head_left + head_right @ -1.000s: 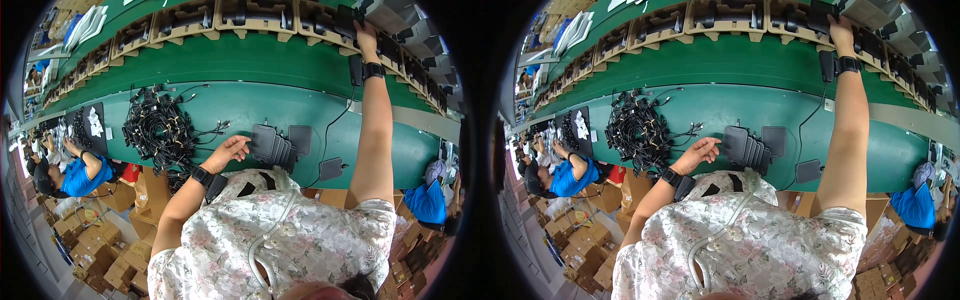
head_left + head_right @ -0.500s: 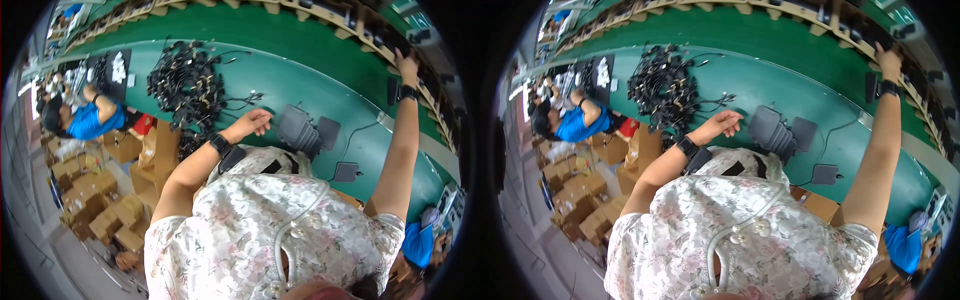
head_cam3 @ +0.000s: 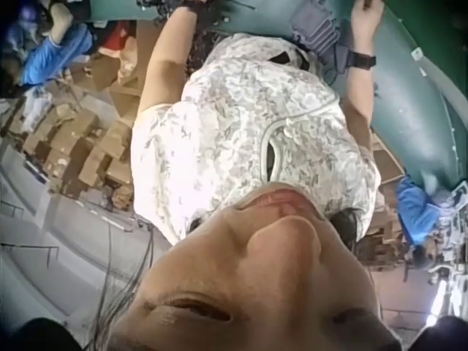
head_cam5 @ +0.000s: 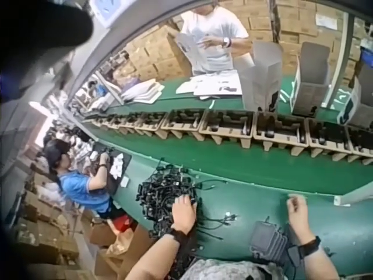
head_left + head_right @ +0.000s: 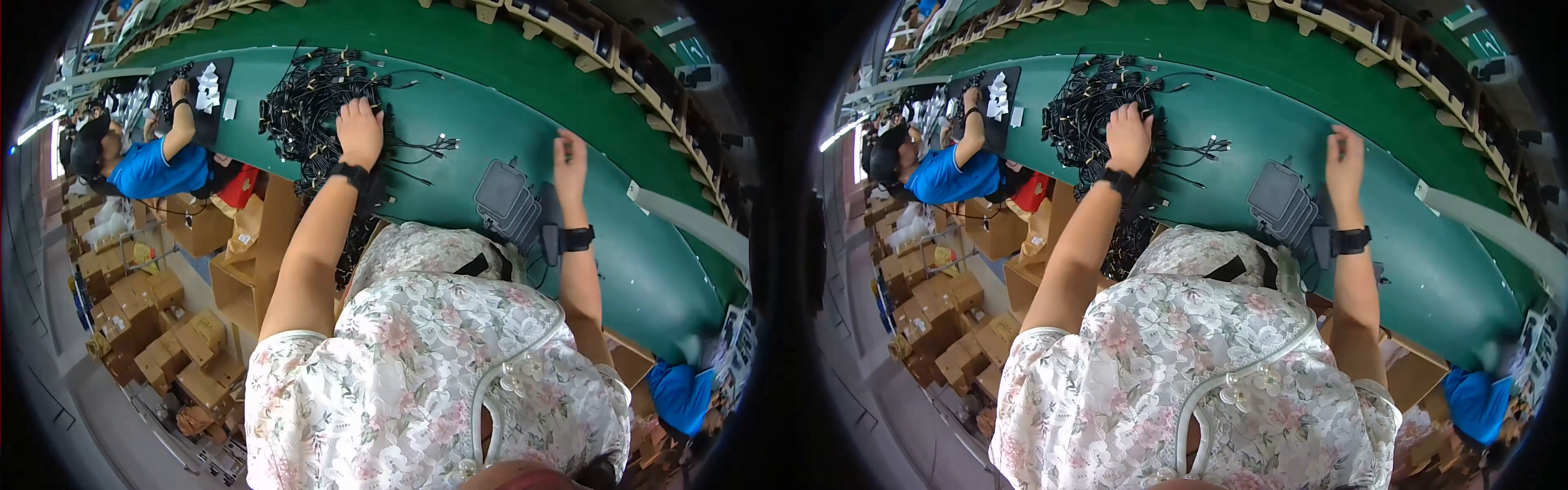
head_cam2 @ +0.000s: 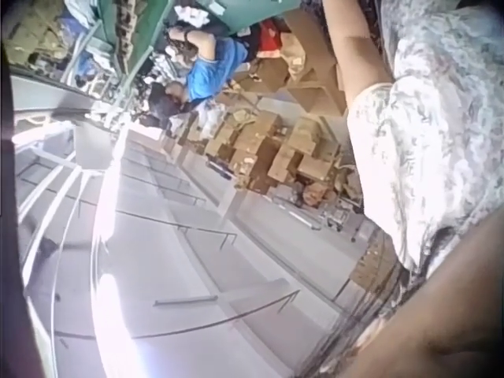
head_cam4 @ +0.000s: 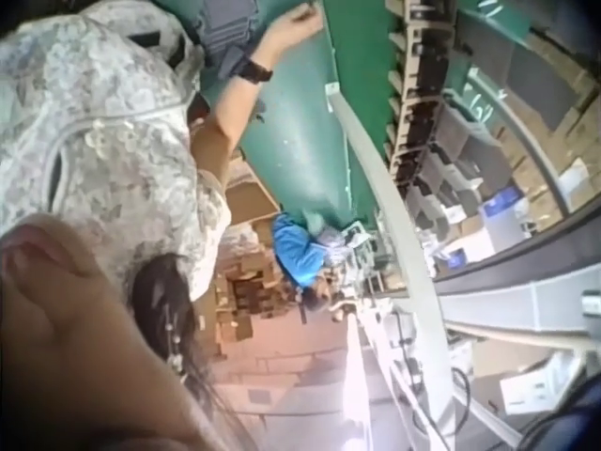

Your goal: The person picks up a cable from a pile, wraps it, and places it into a tray before placing a small black plate into the tray as well. This process is repeated for several cables and plates.

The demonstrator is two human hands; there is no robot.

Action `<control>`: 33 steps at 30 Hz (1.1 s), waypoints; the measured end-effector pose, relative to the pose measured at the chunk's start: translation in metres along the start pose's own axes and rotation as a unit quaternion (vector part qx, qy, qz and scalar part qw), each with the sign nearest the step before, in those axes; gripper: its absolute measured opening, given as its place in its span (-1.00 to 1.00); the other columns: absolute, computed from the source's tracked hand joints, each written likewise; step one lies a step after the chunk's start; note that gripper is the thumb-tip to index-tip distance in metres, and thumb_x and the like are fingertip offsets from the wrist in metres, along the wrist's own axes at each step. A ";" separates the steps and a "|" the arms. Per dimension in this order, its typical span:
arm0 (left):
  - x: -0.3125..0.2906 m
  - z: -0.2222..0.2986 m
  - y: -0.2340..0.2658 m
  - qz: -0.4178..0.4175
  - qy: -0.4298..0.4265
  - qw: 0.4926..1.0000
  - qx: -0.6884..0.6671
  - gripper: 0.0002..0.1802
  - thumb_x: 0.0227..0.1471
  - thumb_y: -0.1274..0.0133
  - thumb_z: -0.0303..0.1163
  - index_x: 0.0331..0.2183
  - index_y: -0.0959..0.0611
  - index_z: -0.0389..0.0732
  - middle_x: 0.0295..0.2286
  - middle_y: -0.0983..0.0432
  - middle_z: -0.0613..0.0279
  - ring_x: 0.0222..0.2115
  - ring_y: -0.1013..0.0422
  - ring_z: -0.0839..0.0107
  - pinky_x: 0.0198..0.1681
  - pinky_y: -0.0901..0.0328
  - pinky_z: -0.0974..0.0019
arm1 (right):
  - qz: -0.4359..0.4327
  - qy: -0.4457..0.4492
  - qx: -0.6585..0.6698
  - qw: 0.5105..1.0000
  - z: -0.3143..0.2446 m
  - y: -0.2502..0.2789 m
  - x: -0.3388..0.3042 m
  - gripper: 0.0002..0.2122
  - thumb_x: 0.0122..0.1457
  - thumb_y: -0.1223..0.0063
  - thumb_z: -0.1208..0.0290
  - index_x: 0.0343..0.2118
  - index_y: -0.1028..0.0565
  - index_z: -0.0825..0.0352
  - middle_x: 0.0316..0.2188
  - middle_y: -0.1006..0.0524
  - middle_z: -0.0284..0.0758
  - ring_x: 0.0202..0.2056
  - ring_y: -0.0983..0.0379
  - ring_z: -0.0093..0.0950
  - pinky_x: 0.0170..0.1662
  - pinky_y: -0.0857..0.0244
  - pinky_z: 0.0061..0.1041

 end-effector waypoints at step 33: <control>-0.014 0.174 0.056 -0.486 -0.091 0.554 -0.670 -0.72 0.03 0.04 -0.33 -0.24 -0.40 -0.30 -0.56 -0.47 0.25 -0.56 -0.39 0.53 -0.46 -0.29 0.45 | -0.207 -0.190 0.717 0.638 -0.094 0.023 0.011 -0.71 0.24 0.31 0.25 -0.14 -0.29 0.39 -0.41 -0.36 -0.40 -0.40 -0.27 -0.59 -0.29 -0.19 -0.65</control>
Point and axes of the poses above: each hand's wrist, its own x-axis towards the middle knuckle, its own y-axis out of the back of the hand, z = x × y, the point moved 1 cm from there along x, towards the middle knuckle
